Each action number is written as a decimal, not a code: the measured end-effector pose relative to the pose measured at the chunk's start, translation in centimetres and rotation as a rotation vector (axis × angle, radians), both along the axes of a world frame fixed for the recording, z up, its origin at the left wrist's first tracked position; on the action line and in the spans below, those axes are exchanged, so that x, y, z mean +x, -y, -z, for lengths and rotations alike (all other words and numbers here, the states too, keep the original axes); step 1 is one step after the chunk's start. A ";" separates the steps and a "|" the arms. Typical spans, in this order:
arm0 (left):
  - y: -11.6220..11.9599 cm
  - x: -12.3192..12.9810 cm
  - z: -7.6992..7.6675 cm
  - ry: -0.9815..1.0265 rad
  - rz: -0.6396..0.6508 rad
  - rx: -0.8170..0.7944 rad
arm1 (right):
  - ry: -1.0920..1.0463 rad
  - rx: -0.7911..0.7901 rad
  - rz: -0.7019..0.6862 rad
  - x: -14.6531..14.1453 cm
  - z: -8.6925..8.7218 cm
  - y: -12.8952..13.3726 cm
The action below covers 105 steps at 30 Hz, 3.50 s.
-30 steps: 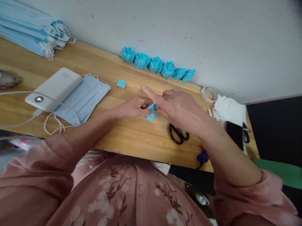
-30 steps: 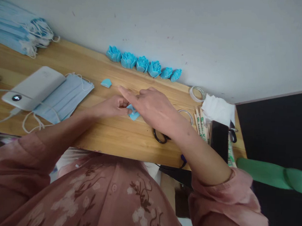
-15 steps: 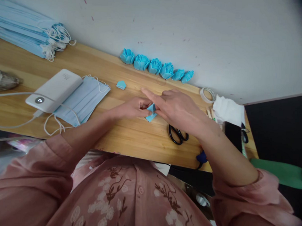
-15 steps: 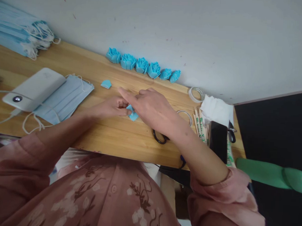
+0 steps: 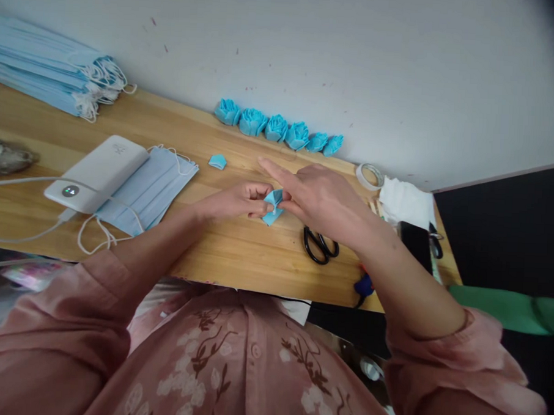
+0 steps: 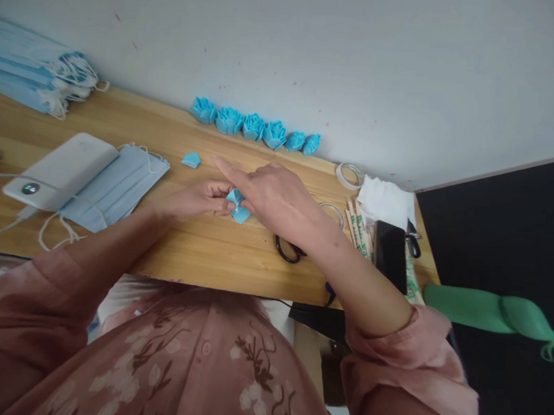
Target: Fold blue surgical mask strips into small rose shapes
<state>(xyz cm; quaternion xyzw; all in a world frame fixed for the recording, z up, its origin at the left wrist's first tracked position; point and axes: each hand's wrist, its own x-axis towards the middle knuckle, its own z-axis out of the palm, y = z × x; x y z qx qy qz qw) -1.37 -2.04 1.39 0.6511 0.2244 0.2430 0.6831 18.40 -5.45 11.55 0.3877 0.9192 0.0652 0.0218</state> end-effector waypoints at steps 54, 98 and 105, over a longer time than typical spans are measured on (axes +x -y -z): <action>-0.2 0.5 0.1 -0.159 -0.469 0.084 | -0.904 -0.032 0.622 6.4 8.2 2.3; 1.0 1.8 0.3 0.135 -0.373 -0.083 | -0.831 0.435 -0.088 -0.5 9.7 2.7; 0.8 1.9 0.9 0.102 -0.413 0.041 | -0.784 0.363 -0.051 -0.9 10.0 2.5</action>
